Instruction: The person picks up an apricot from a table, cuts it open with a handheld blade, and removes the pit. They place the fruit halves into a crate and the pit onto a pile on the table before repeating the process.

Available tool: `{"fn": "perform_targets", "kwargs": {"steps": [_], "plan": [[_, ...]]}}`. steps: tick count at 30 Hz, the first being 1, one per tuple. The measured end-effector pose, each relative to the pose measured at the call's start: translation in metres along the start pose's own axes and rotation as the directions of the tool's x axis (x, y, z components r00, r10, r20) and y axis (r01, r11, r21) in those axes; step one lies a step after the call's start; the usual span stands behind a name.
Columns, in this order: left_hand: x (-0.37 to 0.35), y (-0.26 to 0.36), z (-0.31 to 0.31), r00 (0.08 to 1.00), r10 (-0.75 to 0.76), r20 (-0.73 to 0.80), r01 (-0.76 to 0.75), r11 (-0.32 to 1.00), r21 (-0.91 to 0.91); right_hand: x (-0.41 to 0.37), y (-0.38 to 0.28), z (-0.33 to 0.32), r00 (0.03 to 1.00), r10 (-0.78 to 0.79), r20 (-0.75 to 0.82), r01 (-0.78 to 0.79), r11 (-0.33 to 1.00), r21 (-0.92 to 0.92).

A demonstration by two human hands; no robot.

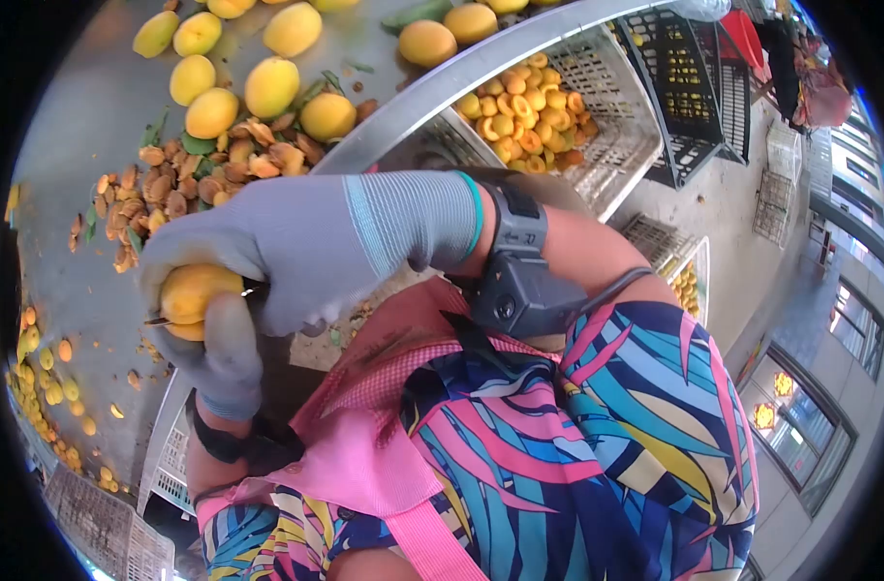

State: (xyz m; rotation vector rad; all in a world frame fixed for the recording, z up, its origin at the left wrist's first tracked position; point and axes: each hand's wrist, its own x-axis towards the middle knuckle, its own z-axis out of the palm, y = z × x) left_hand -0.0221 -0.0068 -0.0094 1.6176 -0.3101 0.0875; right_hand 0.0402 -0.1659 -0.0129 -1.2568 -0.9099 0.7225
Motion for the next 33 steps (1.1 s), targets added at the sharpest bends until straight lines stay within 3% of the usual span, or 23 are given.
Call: {"fn": "perform_targets", "kwargs": {"steps": [1,2,3,5,7,9,10,11,13,14,15,16,17,18,19,21,22,23,24,27,29,31,33], "plan": [[0.000,-0.001,0.001,0.989,0.113,0.094,-0.113,0.994,0.002,-0.001,0.000,0.000,1.000,0.014,0.015,-0.014,1.000,0.021],[-0.009,0.001,0.004,0.995,-0.100,0.030,0.103,0.982,-0.158,-0.001,0.000,0.000,0.997,0.059,0.047,-0.064,0.992,0.107],[-0.017,0.003,0.008,0.993,-0.117,0.035,0.121,0.979,-0.161,-0.003,0.005,0.004,0.997,0.067,0.040,-0.071,0.990,0.122],[-0.017,0.003,0.011,0.939,-0.303,-0.162,0.267,0.939,-0.215,0.003,0.013,0.002,0.997,-0.078,-0.023,0.080,0.991,0.105],[-0.012,-0.002,0.012,0.966,-0.195,-0.167,0.164,0.970,-0.182,0.007,0.013,-0.001,0.975,-0.214,-0.060,0.211,0.976,-0.048],[-0.011,0.000,0.010,0.965,-0.178,-0.193,0.167,0.983,-0.072,0.006,0.006,-0.005,1.000,0.013,-0.026,-0.012,0.999,0.030],[-0.001,-0.004,0.005,0.995,-0.068,-0.077,0.067,0.998,-0.008,0.007,0.007,-0.006,0.996,0.082,0.025,-0.084,0.993,0.078],[0.002,-0.002,0.005,0.997,-0.032,-0.074,0.033,0.999,0.010,0.009,0.008,-0.007,0.998,0.054,0.028,-0.055,0.997,0.052],[0.001,-0.001,0.007,0.912,-0.358,-0.199,0.343,0.933,-0.105,0.010,0.007,-0.005,0.981,0.178,-0.080,-0.169,0.979,0.115],[0.001,-0.005,0.005,0.925,-0.324,-0.200,0.313,0.946,-0.087,0.010,0.003,-0.008,0.979,0.192,-0.063,-0.189,0.980,0.054],[0.000,-0.010,0.003,0.900,-0.397,-0.180,0.361,0.911,-0.202,0.011,0.002,-0.009,0.984,0.165,-0.063,-0.164,0.986,0.031],[0.002,-0.011,0.002,0.871,-0.469,-0.146,0.409,0.857,-0.313,0.011,0.004,-0.009,0.979,0.156,-0.129,-0.171,0.979,-0.109],[0.003,-0.011,0.002,0.883,-0.446,-0.146,0.391,0.870,-0.300,0.011,0.005,-0.008,0.970,0.139,-0.198,-0.186,0.953,-0.241],[0.005,-0.008,0.004,0.871,-0.455,-0.185,0.379,0.862,-0.336,0.012,0.000,-0.004,0.966,-0.006,-0.258,-0.095,0.920,-0.379],[0.006,-0.007,0.004,0.856,-0.466,-0.225,0.365,0.852,-0.374,0.011,-0.007,-0.005,0.966,-0.027,-0.256,-0.079,0.916,-0.393],[0.003,-0.007,-0.003,0.854,-0.473,-0.218,0.368,0.845,-0.388,0.005,-0.022,-0.006,0.918,0.288,-0.271,-0.372,0.861,-0.346],[0.000,-0.007,-0.007,0.821,-0.524,-0.227,0.409,0.817,-0.406,0.002,-0.008,-0.004,0.952,0.077,-0.297,-0.220,0.846,-0.485],[-0.004,-0.010,-0.012,0.783,-0.577,-0.233,0.451,0.784,-0.426,-0.001,-0.005,-0.005,0.954,0.065,-0.291,-0.208,0.845,-0.493],[-0.005,-0.010,-0.015,0.826,-0.511,-0.238,0.442,0.849,-0.290,-0.002,-0.007,-0.005,0.952,0.117,-0.285,-0.256,0.812,-0.524],[-0.011,-0.008,-0.016,0.819,-0.525,-0.232,0.476,0.847,-0.238,-0.005,-0.021,-0.002,0.942,0.178,-0.286,-0.317,0.754,-0.576],[-0.009,-0.006,-0.014,0.835,-0.516,-0.192,0.454,0.843,-0.290,-0.004,-0.046,0.001,0.866,0.381,-0.322,-0.496,0.734,-0.464],[-0.009,-0.008,-0.017,0.854,-0.501,-0.143,0.435,0.837,-0.332,-0.005,-0.049,0.001,0.868,0.374,-0.327,-0.487,0.769,-0.414],[-0.007,-0.014,-0.025,0.908,-0.410,-0.093,0.411,0.912,-0.006,-0.005,-0.051,-0.003,0.870,0.359,-0.338,-0.472,0.805,-0.359]]}}
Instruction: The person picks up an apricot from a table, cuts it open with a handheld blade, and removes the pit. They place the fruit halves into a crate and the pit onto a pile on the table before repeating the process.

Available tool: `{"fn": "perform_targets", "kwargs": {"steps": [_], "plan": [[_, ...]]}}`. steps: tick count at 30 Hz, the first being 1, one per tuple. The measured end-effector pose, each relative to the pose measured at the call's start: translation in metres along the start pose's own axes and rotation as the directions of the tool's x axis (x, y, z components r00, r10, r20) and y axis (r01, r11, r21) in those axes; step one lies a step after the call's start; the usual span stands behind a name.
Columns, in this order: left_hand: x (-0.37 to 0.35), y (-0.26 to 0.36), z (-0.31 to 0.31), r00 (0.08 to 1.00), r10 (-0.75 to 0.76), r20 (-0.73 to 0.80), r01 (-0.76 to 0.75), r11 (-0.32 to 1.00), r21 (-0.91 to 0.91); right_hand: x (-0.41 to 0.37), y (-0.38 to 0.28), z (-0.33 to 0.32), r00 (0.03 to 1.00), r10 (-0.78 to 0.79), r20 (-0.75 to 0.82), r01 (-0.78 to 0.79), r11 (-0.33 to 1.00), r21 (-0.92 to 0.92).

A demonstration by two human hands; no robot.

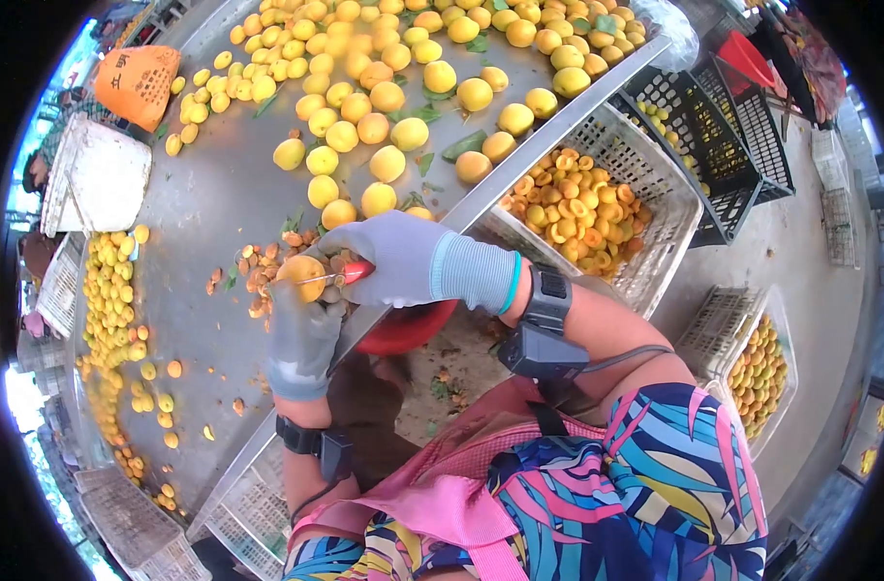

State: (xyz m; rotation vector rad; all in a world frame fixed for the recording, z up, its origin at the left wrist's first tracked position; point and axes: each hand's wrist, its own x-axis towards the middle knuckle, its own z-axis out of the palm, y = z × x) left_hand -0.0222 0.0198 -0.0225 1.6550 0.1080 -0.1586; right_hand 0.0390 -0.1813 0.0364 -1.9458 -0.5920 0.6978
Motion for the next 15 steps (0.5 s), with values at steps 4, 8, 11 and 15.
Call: {"fn": "perform_targets", "kwargs": {"steps": [4,8,11,15], "plan": [[0.000,0.009,0.007,0.989,-0.140,-0.044,0.058,0.649,-0.758,0.005,0.005,-0.013,0.973,-0.017,-0.229,0.088,0.949,0.304],[0.003,0.017,0.012,0.990,-0.088,0.106,0.138,0.583,-0.801,0.012,-0.007,-0.015,0.889,0.051,-0.455,0.356,0.547,0.757],[0.004,0.016,0.017,0.982,-0.079,0.173,0.187,0.563,-0.805,0.009,-0.022,-0.015,0.818,-0.001,-0.575,0.494,0.511,0.703],[0.007,0.008,0.019,0.941,0.015,0.339,0.305,0.399,-0.865,0.009,-0.045,-0.009,0.701,0.017,-0.713,0.675,0.309,0.670]]}}
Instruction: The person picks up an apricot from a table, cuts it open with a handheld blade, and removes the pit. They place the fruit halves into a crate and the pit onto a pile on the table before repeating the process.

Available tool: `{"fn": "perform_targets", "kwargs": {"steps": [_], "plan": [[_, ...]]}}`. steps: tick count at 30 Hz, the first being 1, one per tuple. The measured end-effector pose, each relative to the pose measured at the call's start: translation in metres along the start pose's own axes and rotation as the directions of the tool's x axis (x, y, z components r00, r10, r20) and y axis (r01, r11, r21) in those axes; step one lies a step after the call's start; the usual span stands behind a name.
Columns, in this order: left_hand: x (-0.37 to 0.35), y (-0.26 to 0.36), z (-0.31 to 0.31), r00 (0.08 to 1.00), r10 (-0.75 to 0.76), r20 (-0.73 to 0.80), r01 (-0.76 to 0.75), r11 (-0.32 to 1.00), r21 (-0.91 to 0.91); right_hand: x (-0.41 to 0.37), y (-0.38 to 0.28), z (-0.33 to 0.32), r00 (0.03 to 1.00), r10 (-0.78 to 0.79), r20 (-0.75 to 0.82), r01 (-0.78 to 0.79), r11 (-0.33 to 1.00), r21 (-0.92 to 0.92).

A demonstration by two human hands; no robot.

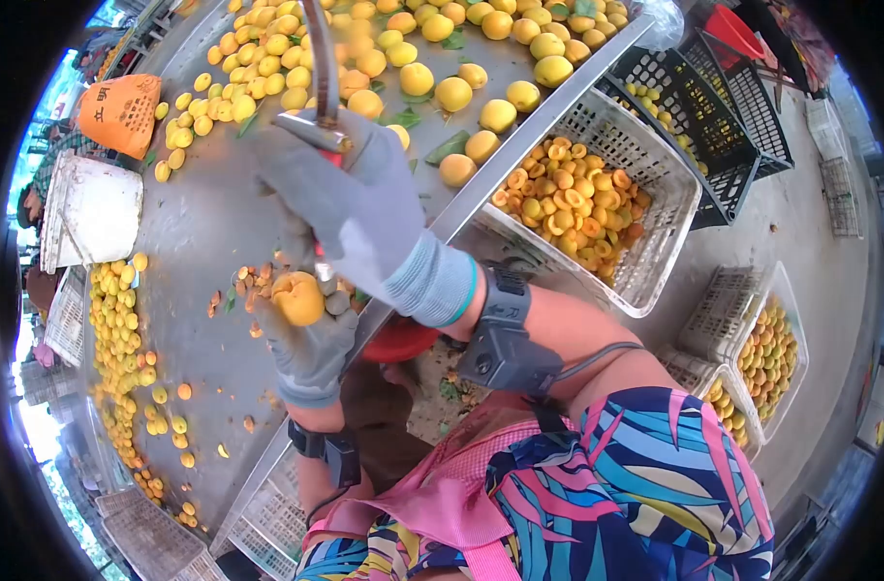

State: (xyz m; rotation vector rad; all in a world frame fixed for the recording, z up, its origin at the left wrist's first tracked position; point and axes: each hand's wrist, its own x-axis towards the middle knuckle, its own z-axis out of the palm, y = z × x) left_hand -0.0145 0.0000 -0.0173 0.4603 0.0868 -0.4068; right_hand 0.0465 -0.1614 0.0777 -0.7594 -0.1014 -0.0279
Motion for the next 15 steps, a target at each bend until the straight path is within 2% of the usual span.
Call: {"fn": "perform_targets", "kwargs": {"steps": [1,3,4,5,7,11,13,15], "plan": [[0.001,-0.004,0.003,1.000,-0.008,0.001,0.008,1.000,0.000,-0.001,0.000,0.002,1.000,-0.004,-0.007,0.004,1.000,-0.001],[0.000,-0.012,0.011,0.982,0.098,-0.159,-0.104,0.994,-0.028,-0.005,-0.001,0.009,0.990,-0.135,-0.034,0.129,0.981,-0.147],[0.000,-0.012,0.009,0.983,0.090,-0.157,-0.095,0.995,-0.026,-0.002,0.006,0.005,0.983,-0.181,-0.015,0.175,0.965,-0.197],[0.001,-0.012,0.006,0.991,0.052,-0.126,-0.064,0.993,-0.097,-0.002,0.006,0.003,0.983,-0.185,-0.020,0.178,0.964,-0.199],[0.003,-0.011,0.009,0.996,0.017,-0.091,-0.033,0.985,-0.170,-0.003,0.004,-0.001,0.986,-0.067,0.151,0.102,0.967,-0.234],[0.004,-0.008,0.011,0.999,-0.014,-0.037,0.009,0.994,-0.112,-0.002,0.011,0.003,0.989,-0.098,0.111,0.117,0.977,-0.180],[0.005,-0.009,0.017,0.999,-0.029,-0.038,0.024,0.992,-0.121,-0.002,0.006,0.003,0.986,0.000,0.165,0.028,0.985,-0.171],[0.003,-0.013,0.027,0.984,0.005,-0.176,-0.041,0.978,-0.203,-0.002,0.002,0.006,0.990,0.011,0.143,0.018,0.979,-0.202]]}}
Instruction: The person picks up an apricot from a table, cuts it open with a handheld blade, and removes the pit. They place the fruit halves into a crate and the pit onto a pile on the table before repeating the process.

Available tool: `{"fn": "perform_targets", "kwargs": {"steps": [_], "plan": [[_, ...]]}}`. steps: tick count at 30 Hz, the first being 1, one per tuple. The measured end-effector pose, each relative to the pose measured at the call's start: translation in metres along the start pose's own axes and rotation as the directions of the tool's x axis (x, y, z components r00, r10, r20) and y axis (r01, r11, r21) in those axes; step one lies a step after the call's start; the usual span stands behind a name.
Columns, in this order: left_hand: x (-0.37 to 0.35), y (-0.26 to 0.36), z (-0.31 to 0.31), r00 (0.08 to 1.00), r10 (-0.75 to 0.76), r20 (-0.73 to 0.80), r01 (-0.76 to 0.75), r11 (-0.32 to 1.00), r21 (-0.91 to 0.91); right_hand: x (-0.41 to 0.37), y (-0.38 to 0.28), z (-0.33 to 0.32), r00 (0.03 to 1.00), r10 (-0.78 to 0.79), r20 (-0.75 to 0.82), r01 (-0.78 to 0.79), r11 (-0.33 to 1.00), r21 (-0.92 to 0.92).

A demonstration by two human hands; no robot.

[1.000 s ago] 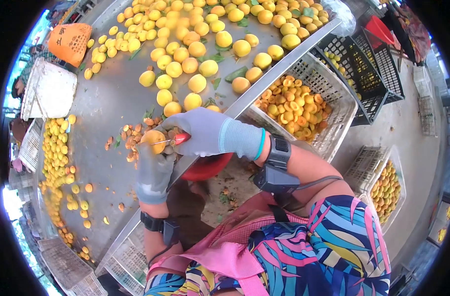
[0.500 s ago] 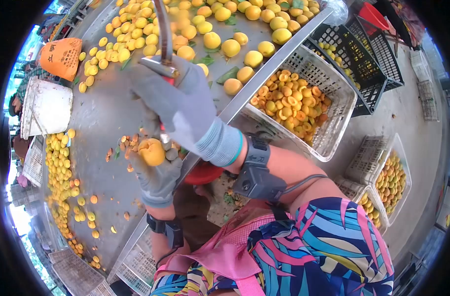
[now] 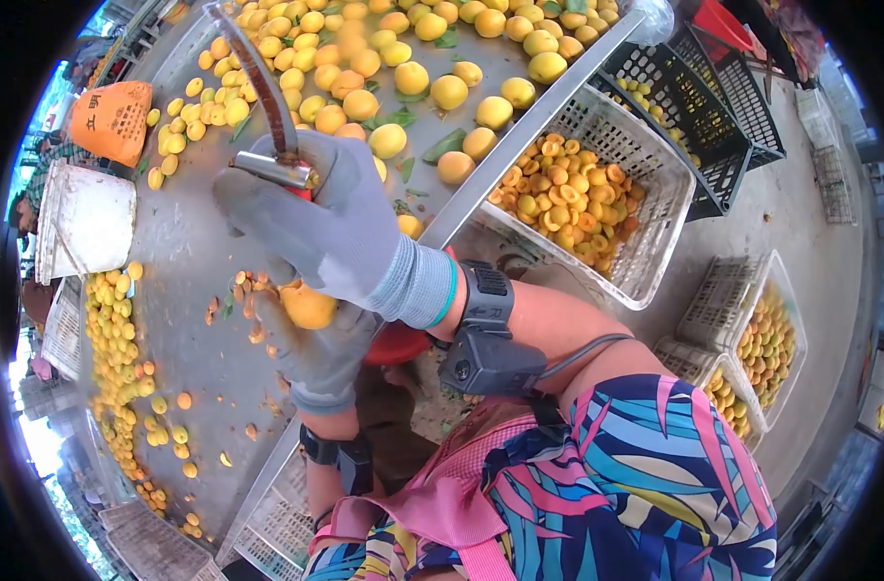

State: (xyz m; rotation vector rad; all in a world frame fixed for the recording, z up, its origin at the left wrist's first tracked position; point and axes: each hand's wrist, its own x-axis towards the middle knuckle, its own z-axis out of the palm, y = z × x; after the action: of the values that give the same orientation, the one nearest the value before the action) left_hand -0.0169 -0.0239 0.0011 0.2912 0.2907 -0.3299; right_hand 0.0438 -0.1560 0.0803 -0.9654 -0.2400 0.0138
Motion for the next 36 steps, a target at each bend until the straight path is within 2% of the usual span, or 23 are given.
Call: {"fn": "perform_targets", "kwargs": {"steps": [2,4,5,6,7,9,10,12,14,15,17,18,20,21,22,24,26,27,29,30,32,34,36], "plan": [[0.000,0.000,-0.009,1.000,-0.014,-0.025,0.014,1.000,-0.003,-0.001,0.001,0.002,1.000,0.012,-0.022,-0.013,1.000,-0.029],[0.001,0.000,-0.011,0.999,-0.032,-0.043,0.032,0.999,-0.007,-0.001,0.006,0.005,0.965,-0.243,-0.100,0.239,0.969,-0.058],[0.000,0.001,-0.012,0.997,-0.056,0.057,0.055,0.998,0.016,-0.001,0.005,0.003,0.964,-0.245,-0.100,0.240,0.969,-0.063],[0.000,0.000,-0.006,0.985,-0.081,0.155,0.076,0.996,0.039,-0.002,0.003,-0.001,0.993,-0.117,-0.020,0.118,0.993,0.022],[-0.001,-0.003,0.000,0.984,-0.085,0.156,0.081,0.996,0.037,-0.003,0.001,-0.003,0.998,0.007,0.069,-0.014,0.995,0.097],[-0.002,-0.011,0.012,0.995,0.005,-0.102,-0.005,1.000,-0.005,-0.003,0.016,0.002,0.998,-0.043,0.048,0.035,0.988,0.152],[-0.002,-0.011,0.011,0.995,0.003,-0.102,-0.004,1.000,-0.006,-0.003,0.021,0.005,0.995,-0.090,0.030,0.082,0.974,0.209],[-0.001,-0.011,0.010,0.980,0.194,-0.033,-0.179,0.947,0.265,-0.005,0.022,0.004,0.986,-0.164,0.031,0.160,0.982,0.105],[0.000,-0.011,0.007,0.931,0.355,0.086,-0.349,0.792,0.501,-0.009,0.017,0.005,0.959,-0.282,-0.019,0.279,0.957,-0.083],[0.000,-0.011,0.005,0.895,0.417,0.159,-0.424,0.682,0.597,-0.007,0.018,0.003,0.959,-0.282,-0.019,0.279,0.957,-0.083],[0.001,-0.013,0.001,0.806,0.498,0.320,-0.544,0.410,0.732,-0.002,0.019,-0.001,0.992,-0.114,0.063,0.109,0.991,0.077],[0.001,-0.013,-0.001,0.755,0.515,0.406,-0.587,0.255,0.769,-0.001,0.015,-0.003,0.992,-0.112,0.063,0.107,0.991,0.078],[0.001,-0.013,-0.006,0.648,0.499,0.575,-0.631,-0.071,0.772,-0.002,0.007,-0.005,0.989,0.068,0.135,-0.064,0.997,-0.036],[0.001,-0.013,-0.007,0.594,0.466,0.655,-0.632,-0.233,0.739,-0.003,0.008,-0.003,0.988,0.069,0.135,-0.065,0.997,-0.035],[0.001,-0.014,-0.009,0.595,0.466,0.655,-0.632,-0.232,0.739,-0.005,0.011,-0.001,0.994,0.057,0.098,-0.057,0.998,-0.006],[0.000,-0.015,-0.014,0.660,0.512,0.549,-0.622,-0.037,0.782,-0.005,0.024,-0.001,0.997,0.046,0.057,-0.047,0.999,0.021],[-0.001,-0.016,-0.020,0.726,0.532,0.436,-0.592,0.162,0.789,-0.003,0.043,-0.002,0.989,-0.150,0.008,0.151,0.987,-0.051],[0.000,-0.017,-0.023,0.758,0.532,0.377,-0.570,0.260,0.779,-0.001,0.041,-0.003,0.989,-0.151,0.006,0.151,0.987,-0.054],[0.007,-0.016,-0.034,0.769,0.523,0.368,-0.549,0.245,0.799,0.002,0.035,-0.004,0.993,0.006,0.115,-0.001,0.999,-0.042],[0.010,-0.016,-0.034,0.776,0.518,0.360,-0.529,0.224,0.819,0.002,0.036,-0.004,0.993,0.005,0.114,0.000,0.999,-0.043],[0.011,-0.019,-0.032,0.780,0.530,0.334,-0.524,0.261,0.811,0.002,0.037,-0.004,0.980,0.165,0.113,-0.166,0.986,-0.003],[0.013,-0.021,-0.031,0.781,0.540,0.314,-0.526,0.298,0.796,0.006,0.043,-0.004,0.978,0.167,0.123,-0.168,0.986,-0.001],[0.013,-0.020,-0.034,0.697,0.538,0.473,-0.504,-0.101,0.858,0.008,0.046,-0.003,0.977,0.163,0.140,-0.164,0.986,-0.003]]}}
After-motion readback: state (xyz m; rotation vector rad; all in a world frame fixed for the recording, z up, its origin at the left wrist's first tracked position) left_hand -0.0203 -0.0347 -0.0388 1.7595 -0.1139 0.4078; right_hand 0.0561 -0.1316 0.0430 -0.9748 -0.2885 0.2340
